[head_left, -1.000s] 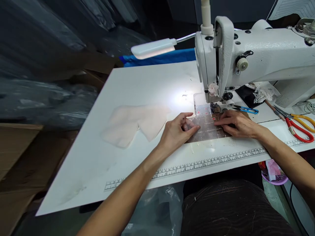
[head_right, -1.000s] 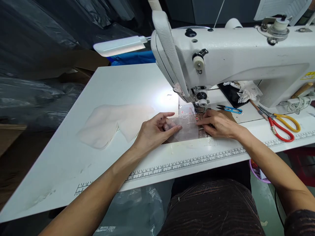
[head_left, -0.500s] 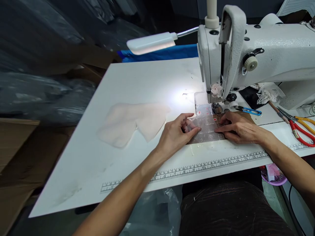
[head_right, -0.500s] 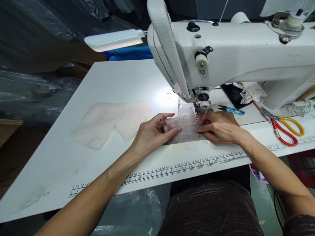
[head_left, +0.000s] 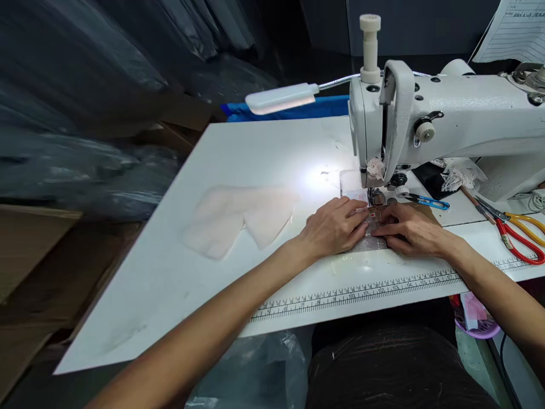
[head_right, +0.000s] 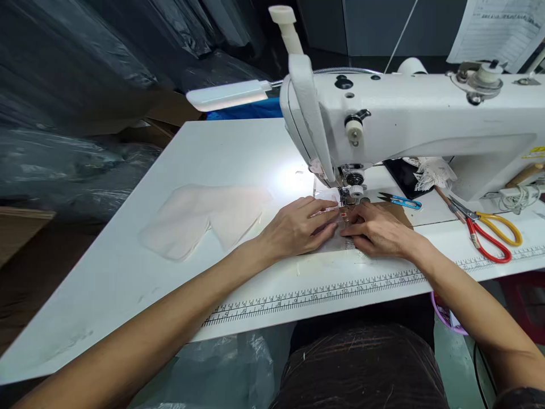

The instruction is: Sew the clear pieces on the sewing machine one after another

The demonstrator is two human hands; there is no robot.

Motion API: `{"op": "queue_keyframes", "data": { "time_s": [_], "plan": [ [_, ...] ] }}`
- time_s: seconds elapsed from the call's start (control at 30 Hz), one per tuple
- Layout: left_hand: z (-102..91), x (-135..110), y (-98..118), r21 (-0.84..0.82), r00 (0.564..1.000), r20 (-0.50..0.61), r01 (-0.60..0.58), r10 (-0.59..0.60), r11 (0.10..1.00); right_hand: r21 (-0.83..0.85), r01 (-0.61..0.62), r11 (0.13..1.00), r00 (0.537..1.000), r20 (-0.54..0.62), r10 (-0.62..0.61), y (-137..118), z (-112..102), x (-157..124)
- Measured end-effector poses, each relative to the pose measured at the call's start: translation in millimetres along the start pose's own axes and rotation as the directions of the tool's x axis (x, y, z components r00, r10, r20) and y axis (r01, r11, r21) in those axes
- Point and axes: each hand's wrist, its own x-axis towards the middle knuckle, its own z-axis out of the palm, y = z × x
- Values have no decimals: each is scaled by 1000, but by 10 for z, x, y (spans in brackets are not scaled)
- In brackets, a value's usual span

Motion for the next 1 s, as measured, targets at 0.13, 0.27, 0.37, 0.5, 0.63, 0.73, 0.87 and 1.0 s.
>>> {"op": "queue_keyframes", "data": {
  "time_s": [0.13,0.27,0.37,0.5,0.63,0.73,0.87,1.0],
  "plan": [
    [55,55,-71,125,994,69,-95,86,988,-31,3,1000,1000,-20,-3,-2,21,1],
    [75,71,-150,174,992,105,-85,67,981,-61,-32,998,998,-64,28,0,64,16],
    [92,96,-210,176,994,105,-52,34,983,-83,-85,993,994,-74,79,4,101,24],
    [113,103,-256,131,996,85,-32,21,991,-75,-120,990,991,-61,115,-4,130,17],
    [120,77,-273,75,997,52,-52,48,996,-56,-112,992,991,-77,108,-2,149,4],
    [120,52,-288,54,996,8,-92,91,994,-55,-124,991,990,-73,120,1,156,-1],
    [125,27,-301,34,994,-19,-110,111,993,-58,-129,990,990,-69,124,-11,151,-1],
    [138,17,-298,7,997,-12,-81,81,997,-56,-124,991,989,-85,119,-33,139,5]
  ]
}}
